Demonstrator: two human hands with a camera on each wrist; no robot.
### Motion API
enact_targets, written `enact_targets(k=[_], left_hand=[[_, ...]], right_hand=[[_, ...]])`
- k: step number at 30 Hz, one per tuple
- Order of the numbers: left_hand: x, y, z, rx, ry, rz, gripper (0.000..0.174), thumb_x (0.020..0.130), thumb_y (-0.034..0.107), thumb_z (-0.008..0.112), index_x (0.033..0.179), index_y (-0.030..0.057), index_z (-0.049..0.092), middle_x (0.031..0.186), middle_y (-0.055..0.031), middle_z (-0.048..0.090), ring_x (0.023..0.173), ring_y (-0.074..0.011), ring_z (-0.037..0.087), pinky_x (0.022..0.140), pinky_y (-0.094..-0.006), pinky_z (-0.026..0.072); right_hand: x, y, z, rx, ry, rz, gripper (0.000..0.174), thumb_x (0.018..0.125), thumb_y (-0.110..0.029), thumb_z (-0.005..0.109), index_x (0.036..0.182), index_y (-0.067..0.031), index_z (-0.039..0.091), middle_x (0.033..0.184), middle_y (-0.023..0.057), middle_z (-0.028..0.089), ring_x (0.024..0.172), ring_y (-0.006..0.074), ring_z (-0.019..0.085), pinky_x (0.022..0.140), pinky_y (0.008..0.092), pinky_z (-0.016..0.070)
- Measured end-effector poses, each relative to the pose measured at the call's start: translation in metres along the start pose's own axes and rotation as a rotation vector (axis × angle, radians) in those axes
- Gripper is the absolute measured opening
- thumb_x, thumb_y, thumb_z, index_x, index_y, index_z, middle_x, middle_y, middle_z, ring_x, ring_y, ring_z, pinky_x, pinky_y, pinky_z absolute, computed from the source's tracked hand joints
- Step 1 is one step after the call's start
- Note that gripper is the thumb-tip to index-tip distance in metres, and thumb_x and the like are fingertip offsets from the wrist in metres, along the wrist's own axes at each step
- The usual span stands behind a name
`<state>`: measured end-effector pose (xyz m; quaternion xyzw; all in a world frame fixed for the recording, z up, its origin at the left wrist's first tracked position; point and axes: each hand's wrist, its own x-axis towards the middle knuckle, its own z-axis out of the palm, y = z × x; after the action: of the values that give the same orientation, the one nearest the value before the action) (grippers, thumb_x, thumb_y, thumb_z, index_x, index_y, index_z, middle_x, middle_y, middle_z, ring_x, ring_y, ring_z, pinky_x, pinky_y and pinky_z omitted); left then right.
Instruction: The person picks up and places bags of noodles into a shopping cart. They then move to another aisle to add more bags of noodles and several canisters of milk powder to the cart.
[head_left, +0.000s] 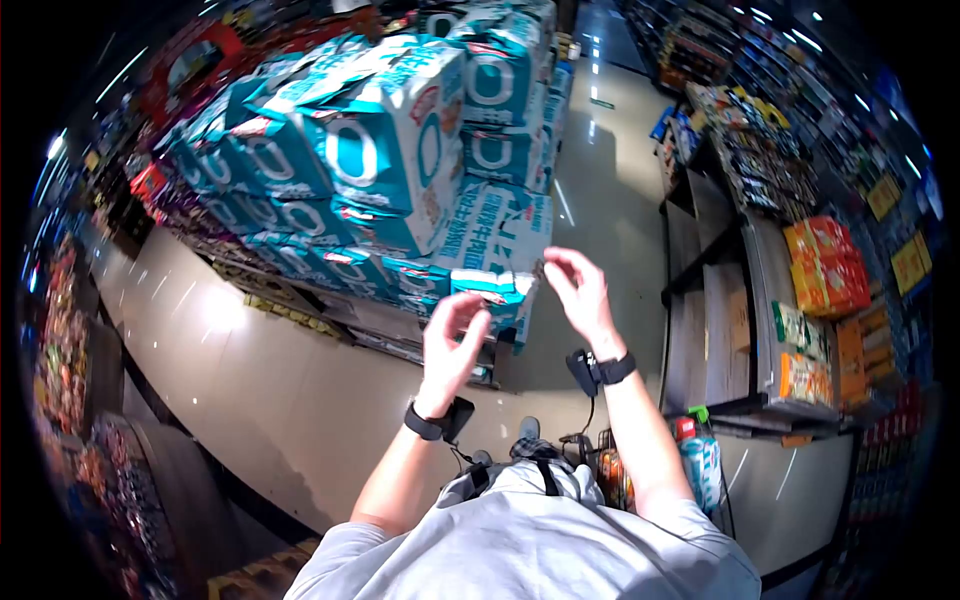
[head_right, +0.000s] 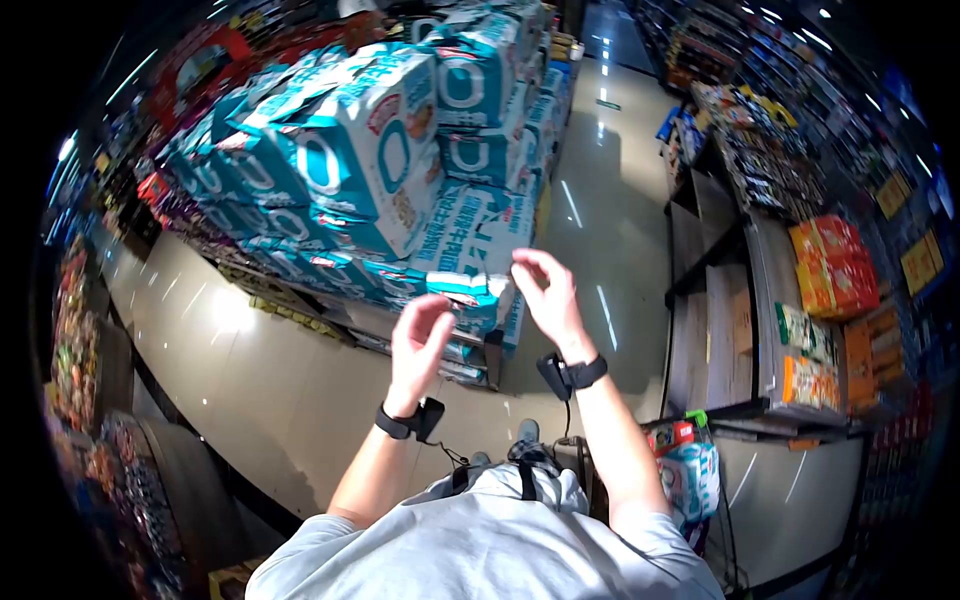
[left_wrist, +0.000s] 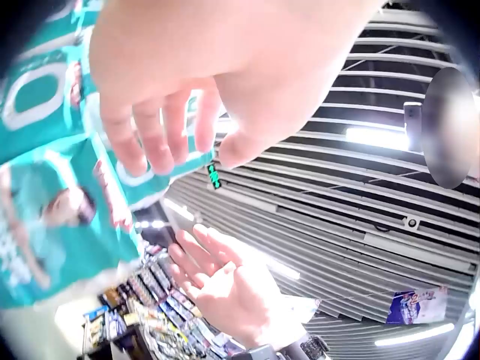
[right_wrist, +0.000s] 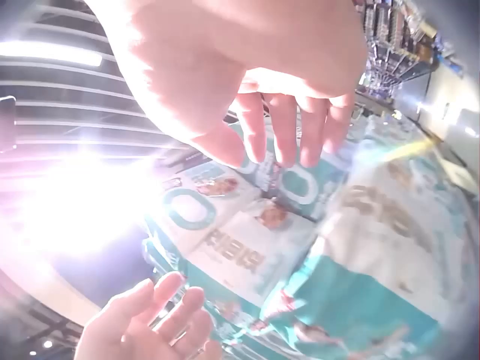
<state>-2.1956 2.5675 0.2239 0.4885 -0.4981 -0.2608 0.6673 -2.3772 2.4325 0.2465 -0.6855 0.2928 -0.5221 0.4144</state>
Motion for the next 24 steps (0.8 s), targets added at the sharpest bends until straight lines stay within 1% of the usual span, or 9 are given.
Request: enact_targets(k=[3,7,8,11,12,17,18,23,24], left_hand=[[0.047,0.039,-0.023,0.257,0.33,0.323,0.051,0.084,0.012,0.078,0.129,0.0035,0.054,0.122,-0.0079,0.055,0.109,-0.0168,0.055,0.089,-0.0303,0.0474],[0.102,0.101,-0.044,0.555,0.537,0.489,0.083,0.075,0.025,0.087,0.141,0.0055,0.042,0.141,-0.0171,0.041,0.132,-0.0306,0.041,0.108,-0.041,0.0364],[0.113,0.113,-0.047,0.7,0.588,0.551,0.089,0.075,0.026,0.087,0.147,0.008,0.038,0.138,-0.0112,0.041,0.124,-0.0234,0.04,0.1,-0.0384,0.0384],[0.143,0.14,-0.048,0.93,0.664,0.568,0.111,0.071,0.042,0.088,0.157,0.01,0.025,0.156,-0.0235,0.022,0.144,-0.038,0.025,0.113,-0.0498,0.0281],[0.152,0.145,-0.049,0.919,0.645,0.574,0.118,0.068,0.052,0.087,0.159,0.0174,0.021,0.155,-0.0324,0.017,0.143,-0.0501,0.02,0.114,-0.059,0.0215],[0.166,0.156,-0.043,1.098,0.639,0.493,0.089,0.066,0.049,0.087,0.14,0.0192,0.048,0.153,-0.0306,0.028,0.146,-0.0462,0.019,0.116,-0.0571,0.019],[0.166,0.152,-0.04,1.095,0.629,0.528,0.083,0.064,0.048,0.088,0.133,0.0179,0.052,0.152,-0.0308,0.03,0.145,-0.0471,0.02,0.116,-0.0568,0.0185],[0.155,0.124,-0.022,1.038,0.527,0.733,0.096,0.054,0.029,0.096,0.134,0.0121,0.046,0.146,-0.0293,0.033,0.132,-0.0499,0.038,0.109,-0.0525,0.0361],[0.151,0.121,-0.016,1.024,0.506,0.726,0.093,0.055,0.029,0.094,0.134,0.0145,0.046,0.145,-0.0304,0.033,0.133,-0.052,0.035,0.11,-0.0572,0.0317]], right_hand=[[0.073,-0.021,0.019,0.077,-0.056,-0.133,0.024,0.094,-0.013,0.068,0.115,-0.0012,0.069,0.091,0.0004,0.07,0.081,0.0054,0.059,0.076,0.0231,0.0494],[0.15,-0.038,0.039,0.35,-0.19,-0.038,0.033,0.093,-0.016,0.069,0.121,0.0009,0.064,0.109,0.0027,0.068,0.095,0.009,0.062,0.082,0.0244,0.05],[0.163,-0.039,0.041,0.352,-0.229,0.092,0.042,0.096,-0.023,0.067,0.131,-0.0004,0.058,0.117,0.0044,0.066,0.103,0.0122,0.062,0.089,0.0273,0.0484],[0.198,-0.021,0.058,0.633,-0.382,0.362,0.051,0.099,-0.03,0.061,0.139,-0.0009,0.049,0.125,0.0105,0.06,0.109,0.022,0.062,0.091,0.0392,0.0543],[0.203,-0.022,0.064,0.683,-0.396,0.435,0.053,0.099,-0.031,0.06,0.141,-0.0011,0.047,0.125,0.0119,0.059,0.11,0.0236,0.062,0.091,0.0409,0.0551],[0.225,-0.021,0.098,0.786,-0.464,0.627,0.074,0.09,-0.058,0.064,0.138,-0.0027,0.048,0.113,0.0101,0.058,0.095,0.0237,0.062,0.087,0.0402,0.0549],[0.229,-0.021,0.1,0.774,-0.554,0.585,0.078,0.083,-0.069,0.064,0.133,-0.0094,0.053,0.109,0.0085,0.055,0.087,0.0206,0.054,0.078,0.0371,0.0512],[0.231,-0.014,0.098,0.868,-0.571,0.622,0.067,0.086,-0.072,0.058,0.119,-0.0142,0.059,0.087,0.0017,0.056,0.081,0.0176,0.057,0.078,0.0345,0.05],[0.231,-0.012,0.098,0.889,-0.588,0.589,0.069,0.088,-0.073,0.054,0.12,-0.0129,0.059,0.089,0.0024,0.057,0.082,0.0172,0.055,0.076,0.0335,0.0484]])
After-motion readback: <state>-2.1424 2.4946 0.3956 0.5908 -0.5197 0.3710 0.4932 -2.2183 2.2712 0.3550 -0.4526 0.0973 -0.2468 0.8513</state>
